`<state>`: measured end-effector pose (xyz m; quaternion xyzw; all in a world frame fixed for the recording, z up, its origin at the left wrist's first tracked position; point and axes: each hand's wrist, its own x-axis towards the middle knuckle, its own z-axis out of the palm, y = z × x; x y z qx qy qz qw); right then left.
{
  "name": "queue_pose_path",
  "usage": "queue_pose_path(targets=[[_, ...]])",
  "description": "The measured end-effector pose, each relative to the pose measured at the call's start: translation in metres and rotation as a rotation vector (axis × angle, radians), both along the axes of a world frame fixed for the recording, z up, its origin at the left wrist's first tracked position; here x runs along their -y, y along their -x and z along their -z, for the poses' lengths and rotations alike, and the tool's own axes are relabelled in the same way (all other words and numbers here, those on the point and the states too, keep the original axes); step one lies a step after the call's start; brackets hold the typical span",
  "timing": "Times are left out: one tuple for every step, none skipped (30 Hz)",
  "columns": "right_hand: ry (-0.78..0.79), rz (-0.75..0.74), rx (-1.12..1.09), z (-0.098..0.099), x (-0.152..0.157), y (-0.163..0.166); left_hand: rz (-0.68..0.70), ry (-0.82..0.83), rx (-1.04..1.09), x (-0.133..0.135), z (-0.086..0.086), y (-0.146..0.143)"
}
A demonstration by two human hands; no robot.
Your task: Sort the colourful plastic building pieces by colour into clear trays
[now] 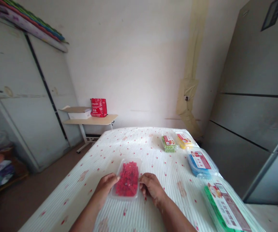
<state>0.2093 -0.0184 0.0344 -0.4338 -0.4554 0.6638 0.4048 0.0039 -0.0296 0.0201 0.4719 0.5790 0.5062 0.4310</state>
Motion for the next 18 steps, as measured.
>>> queue_pose_path(targets=[[-0.003,0.002,0.003,0.0,0.0,0.0,0.003,-0.002,-0.005,-0.001,0.001,0.0],[-0.005,0.002,0.007,0.0,-0.001,0.001,0.008,-0.002,-0.007,-0.001,0.001,0.001],[-0.006,0.004,0.012,0.0,-0.001,0.001,0.015,-0.001,-0.006,-0.001,0.002,0.002],[-0.007,0.007,0.018,0.0,-0.001,0.002,0.025,0.001,-0.002,-0.001,0.002,0.002],[-0.008,0.009,0.023,0.0,-0.001,0.003,0.036,0.003,0.004,0.0,0.001,0.002],[-0.006,0.009,0.029,0.0,-0.001,0.003,0.046,0.003,0.011,0.0,0.001,0.003],[-0.003,0.007,0.039,0.0,0.0,0.004,0.049,0.002,0.019,0.001,0.0,0.002],[-0.004,0.004,0.055,0.0,0.001,0.004,0.045,-0.001,0.027,0.002,-0.001,0.001],[-0.015,0.0,0.078,0.0,0.003,0.003,0.034,-0.011,0.038,0.004,-0.001,0.0],[-0.034,-0.006,0.106,-0.001,0.007,0.001,0.022,-0.022,0.051,0.005,-0.001,-0.002],[-0.059,-0.014,0.136,0.0,0.011,-0.003,0.015,-0.031,0.066,0.007,-0.002,-0.005],[-0.086,-0.026,0.165,0.0,0.016,-0.009,0.015,-0.033,0.084,0.008,-0.002,-0.008],[-0.111,-0.047,0.188,0.0,0.022,-0.017,0.023,-0.027,0.104,0.01,-0.002,-0.011],[-0.125,-0.074,0.205,0.001,0.029,-0.026,0.041,-0.018,0.124,0.011,-0.001,-0.015],[-0.128,-0.104,0.216,0.002,0.037,-0.037,0.062,-0.009,0.141,0.012,-0.001,-0.02],[-0.127,-0.139,0.219,0.002,0.045,-0.05,0.084,-0.003,0.154,0.012,-0.001,-0.026],[-0.117,-0.177,0.217,0.002,0.053,-0.063,0.1,-0.005,0.163,0.011,-0.001,-0.032],[-0.113,-0.215,0.208,0.002,0.061,-0.077,0.115,-0.008,0.165,0.009,-0.001,-0.039]])
